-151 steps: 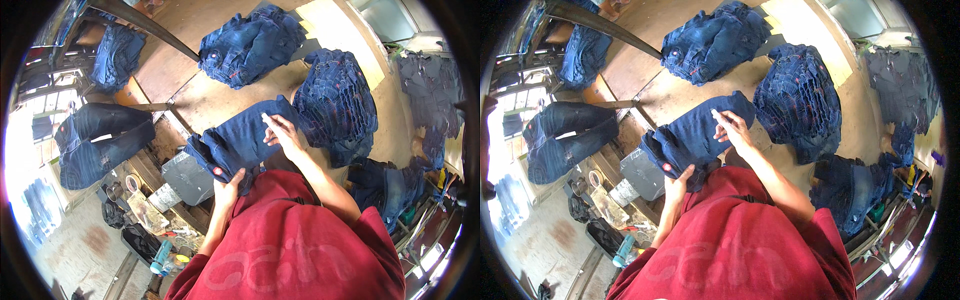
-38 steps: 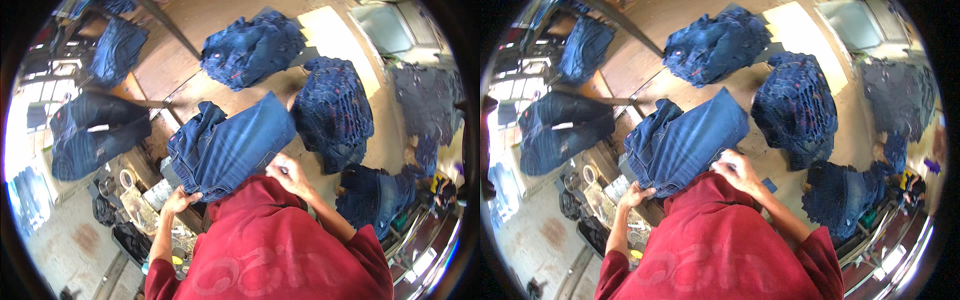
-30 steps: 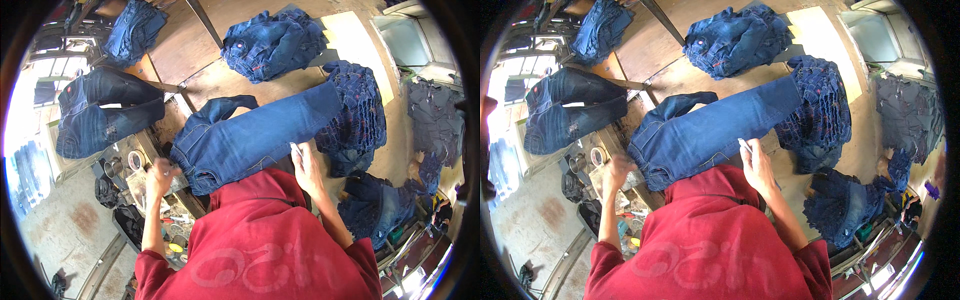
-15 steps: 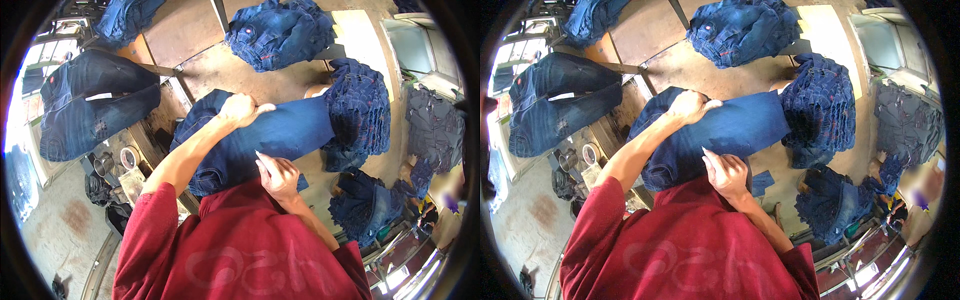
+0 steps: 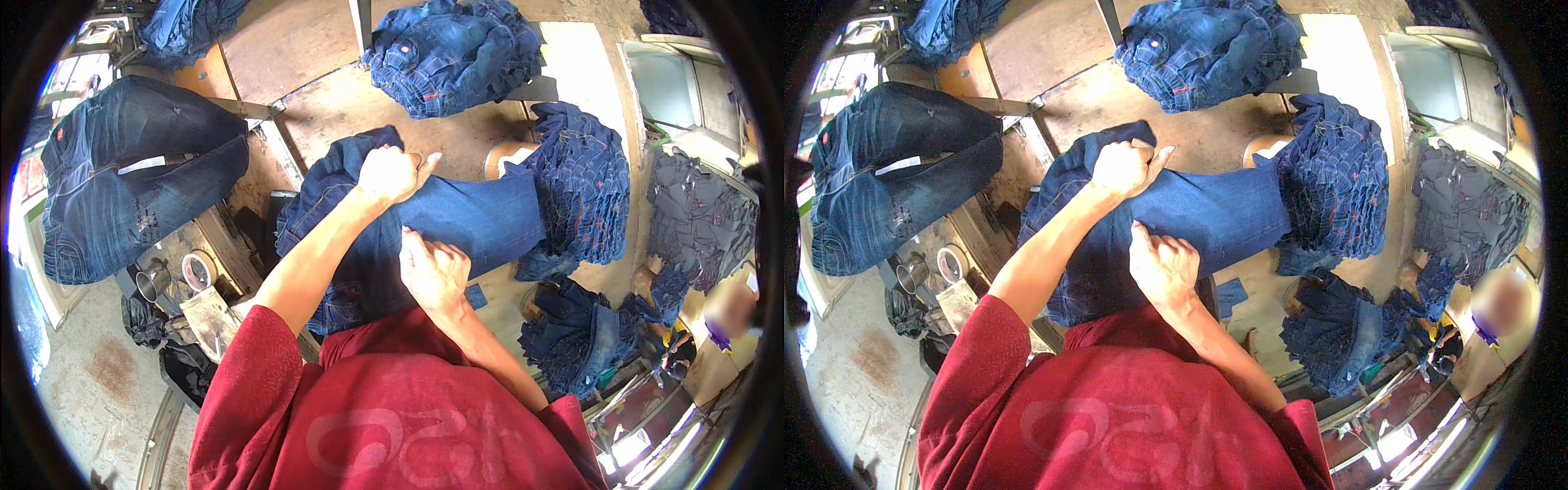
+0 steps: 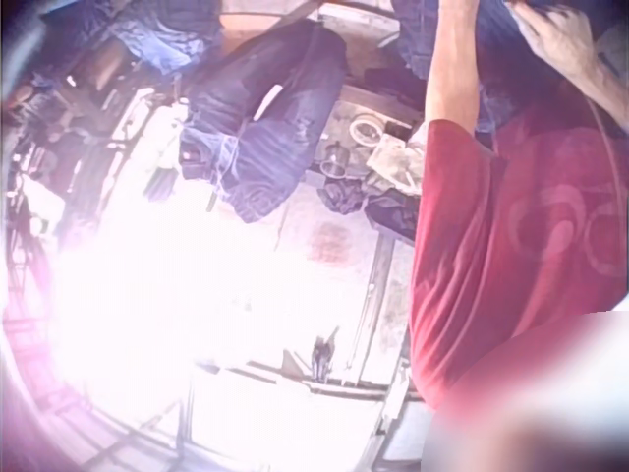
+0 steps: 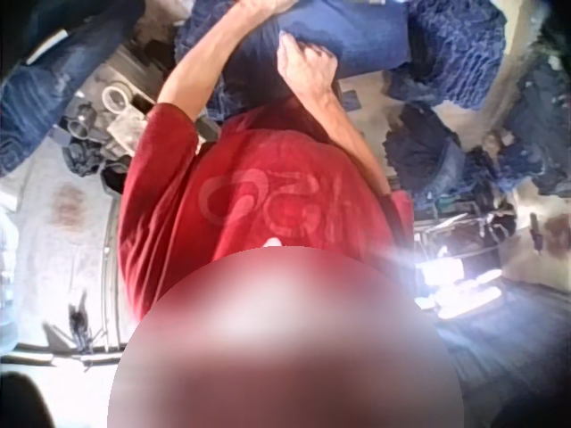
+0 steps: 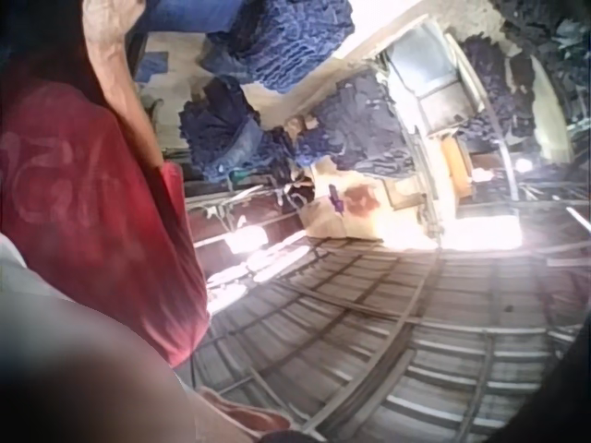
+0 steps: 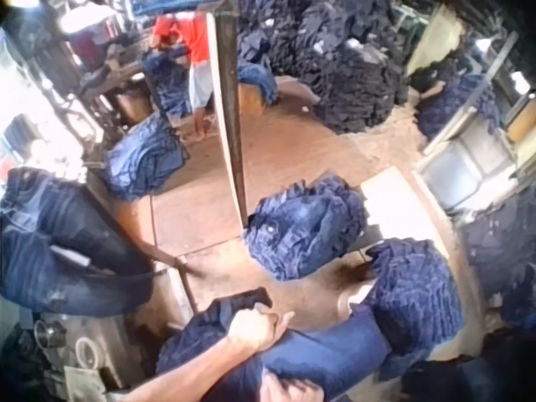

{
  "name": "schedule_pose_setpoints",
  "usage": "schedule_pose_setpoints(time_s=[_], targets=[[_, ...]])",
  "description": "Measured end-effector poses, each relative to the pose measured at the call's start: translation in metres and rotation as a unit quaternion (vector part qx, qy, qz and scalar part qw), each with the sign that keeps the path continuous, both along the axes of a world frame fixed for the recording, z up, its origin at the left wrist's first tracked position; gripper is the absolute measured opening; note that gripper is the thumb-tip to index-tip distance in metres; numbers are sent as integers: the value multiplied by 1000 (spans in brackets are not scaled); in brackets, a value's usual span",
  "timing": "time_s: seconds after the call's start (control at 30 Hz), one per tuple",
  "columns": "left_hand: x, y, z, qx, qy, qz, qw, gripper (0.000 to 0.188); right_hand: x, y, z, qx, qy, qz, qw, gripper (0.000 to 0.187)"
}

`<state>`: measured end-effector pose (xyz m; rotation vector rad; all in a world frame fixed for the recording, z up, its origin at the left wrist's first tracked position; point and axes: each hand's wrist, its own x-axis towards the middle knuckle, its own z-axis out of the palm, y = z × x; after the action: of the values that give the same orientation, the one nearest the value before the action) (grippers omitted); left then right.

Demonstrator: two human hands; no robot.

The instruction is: The person repeatedly picks up pairs of jeans from a pile, lays them on a table, and uses a white marker to draw circles on the thigh area. After marking, the jeans are placed back on the pile. The process is repeated for multiple pairs.

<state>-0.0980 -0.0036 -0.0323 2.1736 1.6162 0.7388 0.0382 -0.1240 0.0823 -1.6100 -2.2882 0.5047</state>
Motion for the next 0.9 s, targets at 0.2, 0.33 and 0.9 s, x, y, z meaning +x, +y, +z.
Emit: schedule_pose_setpoints(time_s=[0.2, 0.33, 0.9], targets=[[0, -1, -8, 8, 8, 6, 1000, 59, 26, -34, 30, -12, 19, -9, 1000, 14], [3, -1, -10, -6, 3, 24, 1000, 58, 23, -25, 14, -1, 80, -46, 996, 13], [4, -3, -10, -70, 16, 35, 997, 60, 23, -28, 24, -42, 41, -46, 997, 12]])
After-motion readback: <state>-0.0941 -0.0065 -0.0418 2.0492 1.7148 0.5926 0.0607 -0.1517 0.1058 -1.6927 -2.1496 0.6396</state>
